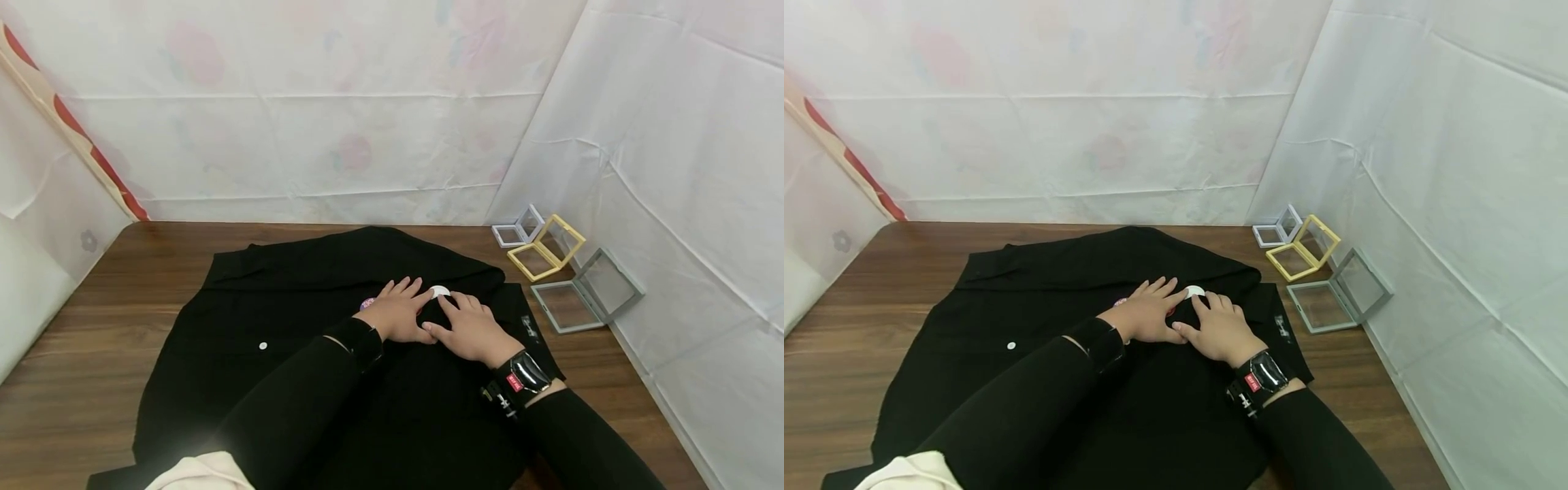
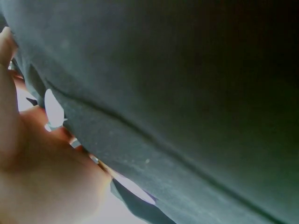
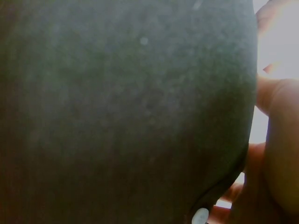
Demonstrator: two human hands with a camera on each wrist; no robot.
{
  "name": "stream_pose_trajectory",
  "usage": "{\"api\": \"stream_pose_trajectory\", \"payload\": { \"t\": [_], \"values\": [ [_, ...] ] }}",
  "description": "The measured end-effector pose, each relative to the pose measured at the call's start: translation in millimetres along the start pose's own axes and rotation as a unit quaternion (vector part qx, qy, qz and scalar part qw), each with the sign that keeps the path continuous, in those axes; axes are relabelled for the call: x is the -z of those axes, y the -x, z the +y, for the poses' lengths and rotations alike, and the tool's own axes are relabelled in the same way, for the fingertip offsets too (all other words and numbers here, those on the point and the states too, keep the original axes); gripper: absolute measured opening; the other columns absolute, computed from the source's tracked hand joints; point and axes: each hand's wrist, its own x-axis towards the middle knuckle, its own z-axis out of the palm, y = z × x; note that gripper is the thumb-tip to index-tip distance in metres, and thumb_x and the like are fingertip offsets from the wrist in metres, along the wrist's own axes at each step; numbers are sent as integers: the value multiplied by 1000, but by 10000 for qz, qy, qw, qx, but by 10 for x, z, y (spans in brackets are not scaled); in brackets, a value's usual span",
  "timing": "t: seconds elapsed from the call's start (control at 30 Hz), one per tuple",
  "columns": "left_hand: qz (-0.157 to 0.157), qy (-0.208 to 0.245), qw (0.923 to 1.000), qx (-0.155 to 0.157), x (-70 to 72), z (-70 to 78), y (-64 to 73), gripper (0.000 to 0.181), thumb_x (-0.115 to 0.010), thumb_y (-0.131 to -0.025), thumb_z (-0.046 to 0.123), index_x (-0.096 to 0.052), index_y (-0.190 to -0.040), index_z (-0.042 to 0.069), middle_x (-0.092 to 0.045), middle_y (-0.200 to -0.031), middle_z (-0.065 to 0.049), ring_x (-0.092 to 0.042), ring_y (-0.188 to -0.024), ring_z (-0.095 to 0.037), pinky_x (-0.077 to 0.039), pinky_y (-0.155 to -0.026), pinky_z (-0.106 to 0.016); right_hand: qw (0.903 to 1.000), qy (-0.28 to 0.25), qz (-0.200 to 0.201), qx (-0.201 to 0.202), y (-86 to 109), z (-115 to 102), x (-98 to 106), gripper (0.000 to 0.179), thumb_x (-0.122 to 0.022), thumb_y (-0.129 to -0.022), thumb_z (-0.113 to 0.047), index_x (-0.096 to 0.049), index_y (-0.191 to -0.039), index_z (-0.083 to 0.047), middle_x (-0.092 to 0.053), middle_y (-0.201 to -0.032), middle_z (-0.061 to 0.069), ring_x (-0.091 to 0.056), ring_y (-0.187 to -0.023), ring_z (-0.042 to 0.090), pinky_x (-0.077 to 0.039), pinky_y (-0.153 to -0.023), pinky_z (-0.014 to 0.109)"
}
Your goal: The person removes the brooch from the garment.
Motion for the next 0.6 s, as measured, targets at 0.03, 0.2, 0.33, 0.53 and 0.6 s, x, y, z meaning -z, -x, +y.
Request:
{"api": "stream_pose_trajectory", "payload": {
  "t": [0.03,0.2,0.33,0.53,0.6],
  "values": [
    [-7,-10,10000,-2,6,2,2,99,-59,-91,74,-17,-167,27,-6,-173,-6,-3,-158,-28,-2,-125,-51,10000,-23,-1,2,-2,3,-3,82,-40,-103,-68,-33,-162,-10,-25,-166,19,-22,-151,41,-22,-117,65],
    [21,-32,10000,-33,20,5,-5,99,-59,-91,74,-18,-167,26,-8,-172,-6,-3,-158,-29,-2,-125,-52,10000,-16,14,6,-37,44,-33,85,-37,-101,-72,-31,-163,-13,-24,-167,18,-21,-151,41,-22,-117,65],
    [18,-37,10000,-19,19,2,-11,99,-59,-91,73,-18,-167,25,-8,-173,-6,-3,-158,-30,-3,-125,-52,10000,56,3,13,-80,87,-76,87,-34,-100,-75,-27,-164,-16,-21,-168,17,-19,-152,39,-22,-117,64],
    [18,-31,10000,12,10,5,1,98,-58,-91,74,-18,-167,25,-8,-172,-6,-3,-158,-29,-4,-125,-51,10000,83,-12,36,-50,67,-58,85,-35,-102,-71,-27,-164,-13,-22,-168,18,-19,-153,40,-22,-116,66],
    [40,-40,10000,20,15,7,6,98,-58,-91,74,-18,-167,26,-8,-172,-5,-4,-158,-28,-4,-125,-51,10000,78,46,23,-32,52,-42,80,-40,-104,-65,-29,-163,-12,-24,-168,18,-21,-152,40,-23,-116,66]
  ]
}}
